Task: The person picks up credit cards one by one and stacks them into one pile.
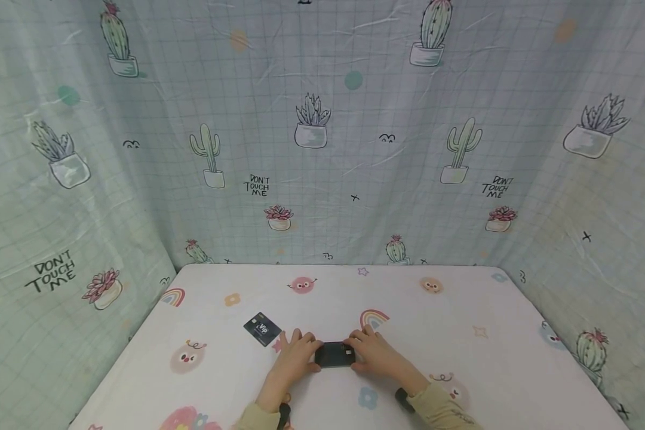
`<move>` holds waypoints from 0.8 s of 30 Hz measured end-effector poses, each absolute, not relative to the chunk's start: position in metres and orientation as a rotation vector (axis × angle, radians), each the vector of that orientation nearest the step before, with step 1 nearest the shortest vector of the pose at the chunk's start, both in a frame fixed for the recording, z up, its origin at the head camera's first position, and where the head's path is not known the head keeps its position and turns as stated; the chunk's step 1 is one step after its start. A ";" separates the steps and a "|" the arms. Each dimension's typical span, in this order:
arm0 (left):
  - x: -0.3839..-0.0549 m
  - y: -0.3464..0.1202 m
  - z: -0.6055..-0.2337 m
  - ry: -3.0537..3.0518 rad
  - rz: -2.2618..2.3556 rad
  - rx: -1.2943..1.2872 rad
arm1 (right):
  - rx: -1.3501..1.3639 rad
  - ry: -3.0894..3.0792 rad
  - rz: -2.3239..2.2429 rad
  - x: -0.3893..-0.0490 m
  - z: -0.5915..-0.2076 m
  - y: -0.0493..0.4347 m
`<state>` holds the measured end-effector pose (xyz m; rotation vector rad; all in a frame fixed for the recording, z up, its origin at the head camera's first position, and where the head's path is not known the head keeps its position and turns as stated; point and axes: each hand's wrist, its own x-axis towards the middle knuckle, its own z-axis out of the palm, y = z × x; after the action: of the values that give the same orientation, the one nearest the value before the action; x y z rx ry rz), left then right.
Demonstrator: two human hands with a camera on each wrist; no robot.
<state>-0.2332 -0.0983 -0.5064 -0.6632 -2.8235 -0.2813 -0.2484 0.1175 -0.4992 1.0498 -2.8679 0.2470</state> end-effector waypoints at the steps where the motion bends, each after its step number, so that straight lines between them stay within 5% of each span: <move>1: -0.233 -0.099 -0.506 -2.824 -0.278 -0.660 | 1.048 -2.872 0.251 -0.248 -0.499 0.117; 24: -0.226 -0.128 -0.493 -2.739 -0.246 -0.669 | 0.975 -2.853 0.241 -0.237 -0.491 0.091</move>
<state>-0.2259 -0.1278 -0.4929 -0.6694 -2.7389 -0.2460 -0.2366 0.0911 -0.4912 0.9753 -2.8535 0.2411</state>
